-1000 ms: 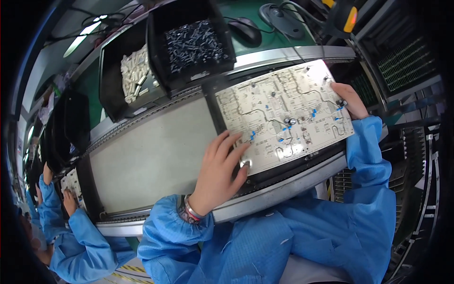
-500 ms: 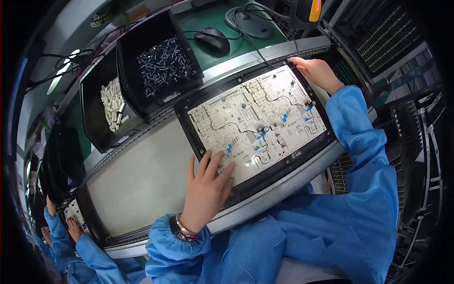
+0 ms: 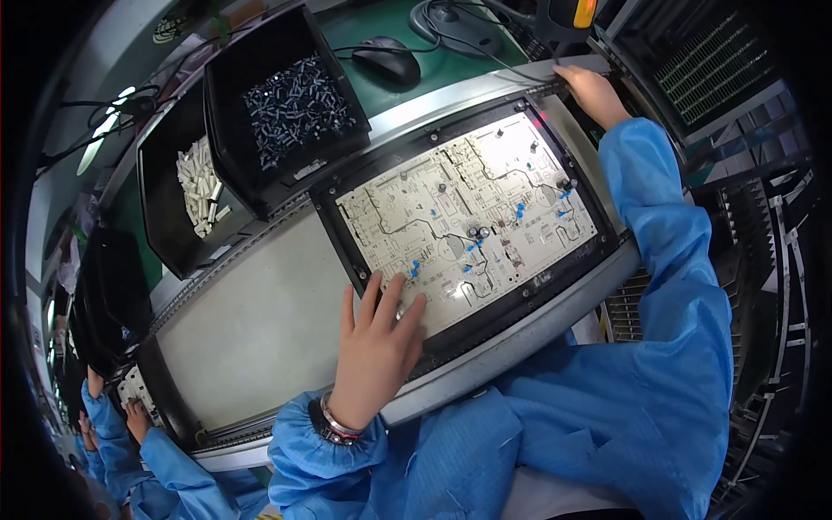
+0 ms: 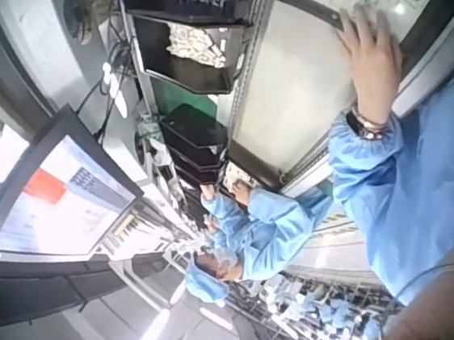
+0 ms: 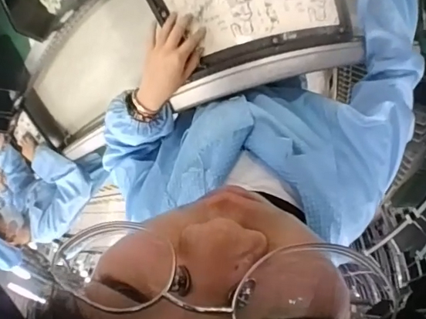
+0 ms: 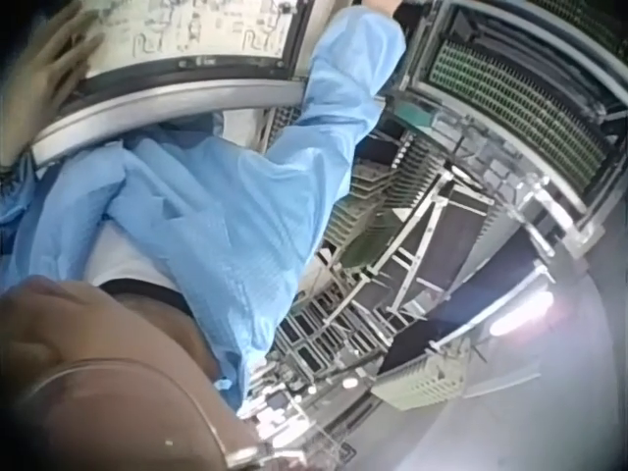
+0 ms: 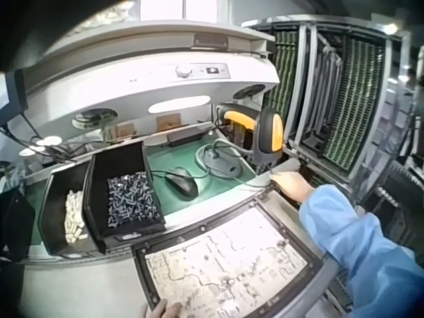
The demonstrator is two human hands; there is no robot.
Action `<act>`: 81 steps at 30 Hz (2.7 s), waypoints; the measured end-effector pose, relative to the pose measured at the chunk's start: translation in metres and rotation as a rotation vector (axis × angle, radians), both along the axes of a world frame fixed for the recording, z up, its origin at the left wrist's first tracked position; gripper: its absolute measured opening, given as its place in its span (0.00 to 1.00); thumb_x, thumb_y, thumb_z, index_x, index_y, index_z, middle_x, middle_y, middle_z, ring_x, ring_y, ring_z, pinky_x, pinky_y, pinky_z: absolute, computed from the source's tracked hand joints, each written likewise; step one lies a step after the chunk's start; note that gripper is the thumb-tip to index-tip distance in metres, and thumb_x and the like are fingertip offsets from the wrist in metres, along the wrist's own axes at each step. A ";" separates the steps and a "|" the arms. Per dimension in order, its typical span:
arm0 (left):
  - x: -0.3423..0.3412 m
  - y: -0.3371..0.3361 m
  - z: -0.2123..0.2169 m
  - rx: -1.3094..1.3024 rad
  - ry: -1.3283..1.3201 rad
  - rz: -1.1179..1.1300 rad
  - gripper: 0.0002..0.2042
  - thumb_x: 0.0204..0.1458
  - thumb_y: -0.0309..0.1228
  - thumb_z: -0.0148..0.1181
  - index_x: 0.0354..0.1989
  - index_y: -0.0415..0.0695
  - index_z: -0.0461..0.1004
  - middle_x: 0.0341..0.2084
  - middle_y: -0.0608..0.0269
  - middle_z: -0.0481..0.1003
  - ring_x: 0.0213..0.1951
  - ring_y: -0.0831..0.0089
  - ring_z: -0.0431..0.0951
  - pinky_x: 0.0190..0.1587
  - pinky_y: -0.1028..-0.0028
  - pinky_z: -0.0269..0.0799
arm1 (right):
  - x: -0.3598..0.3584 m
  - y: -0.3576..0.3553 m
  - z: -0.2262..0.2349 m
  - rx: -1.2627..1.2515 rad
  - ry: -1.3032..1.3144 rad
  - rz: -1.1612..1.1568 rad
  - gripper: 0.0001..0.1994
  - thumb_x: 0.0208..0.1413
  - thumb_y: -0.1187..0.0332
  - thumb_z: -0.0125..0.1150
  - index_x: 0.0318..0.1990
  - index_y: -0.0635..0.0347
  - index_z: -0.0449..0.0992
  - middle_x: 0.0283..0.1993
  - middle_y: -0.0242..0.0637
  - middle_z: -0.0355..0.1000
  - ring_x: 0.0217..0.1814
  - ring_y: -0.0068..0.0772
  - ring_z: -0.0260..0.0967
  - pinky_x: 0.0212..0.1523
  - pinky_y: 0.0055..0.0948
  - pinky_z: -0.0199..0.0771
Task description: The person assembles small electronic components from a component tray onto a circuit board within a mounting frame, scanning barcodes with a barcode scanner.
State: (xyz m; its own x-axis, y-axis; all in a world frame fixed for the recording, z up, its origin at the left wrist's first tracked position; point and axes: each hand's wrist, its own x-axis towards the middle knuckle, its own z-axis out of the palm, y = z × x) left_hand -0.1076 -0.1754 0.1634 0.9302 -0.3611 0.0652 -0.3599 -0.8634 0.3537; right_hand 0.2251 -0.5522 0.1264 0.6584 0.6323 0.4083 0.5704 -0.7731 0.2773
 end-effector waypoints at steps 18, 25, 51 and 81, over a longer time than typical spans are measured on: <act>0.003 0.008 0.016 0.063 0.176 -0.083 0.25 0.42 0.34 0.61 0.53 0.46 0.67 0.58 0.56 0.58 0.60 0.50 0.55 0.59 0.52 0.50 | -0.189 0.066 0.022 -0.015 0.768 0.318 0.31 0.48 0.58 0.57 0.62 0.45 0.57 0.66 0.33 0.50 0.69 0.40 0.42 0.68 0.45 0.35; 0.003 0.010 0.024 0.051 0.228 -0.098 0.28 0.38 0.37 0.64 0.52 0.46 0.68 0.58 0.58 0.60 0.60 0.50 0.55 0.59 0.51 0.50 | -0.199 0.075 0.020 0.134 0.701 0.425 0.24 0.49 0.65 0.57 0.56 0.50 0.65 0.62 0.37 0.56 0.66 0.42 0.48 0.66 0.44 0.45; 0.015 -0.020 0.032 0.041 0.234 0.069 0.15 0.41 0.19 0.48 0.40 0.41 0.71 0.48 0.55 0.68 0.55 0.49 0.60 0.58 0.55 0.52 | -0.155 -0.020 0.031 0.270 1.036 0.543 0.16 0.41 0.75 0.64 0.43 0.60 0.76 0.52 0.45 0.66 0.57 0.49 0.61 0.55 0.42 0.63; 0.093 0.045 -0.012 0.018 -0.195 0.257 0.19 0.44 0.17 0.52 0.46 0.46 0.71 0.41 0.58 0.68 0.46 0.55 0.67 0.48 0.64 0.64 | -0.124 0.070 0.083 -0.544 0.478 0.986 0.14 0.42 0.74 0.54 0.39 0.64 0.73 0.38 0.44 0.71 0.39 0.39 0.70 0.38 0.30 0.73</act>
State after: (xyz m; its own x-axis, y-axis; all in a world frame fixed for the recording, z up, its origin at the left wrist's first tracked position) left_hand -0.0148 -0.1304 0.1511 0.9616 -0.1188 0.2474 -0.1890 -0.9403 0.2832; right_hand 0.1009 -0.4818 0.2089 -0.1875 0.9582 -0.2162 0.9795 0.1989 0.0318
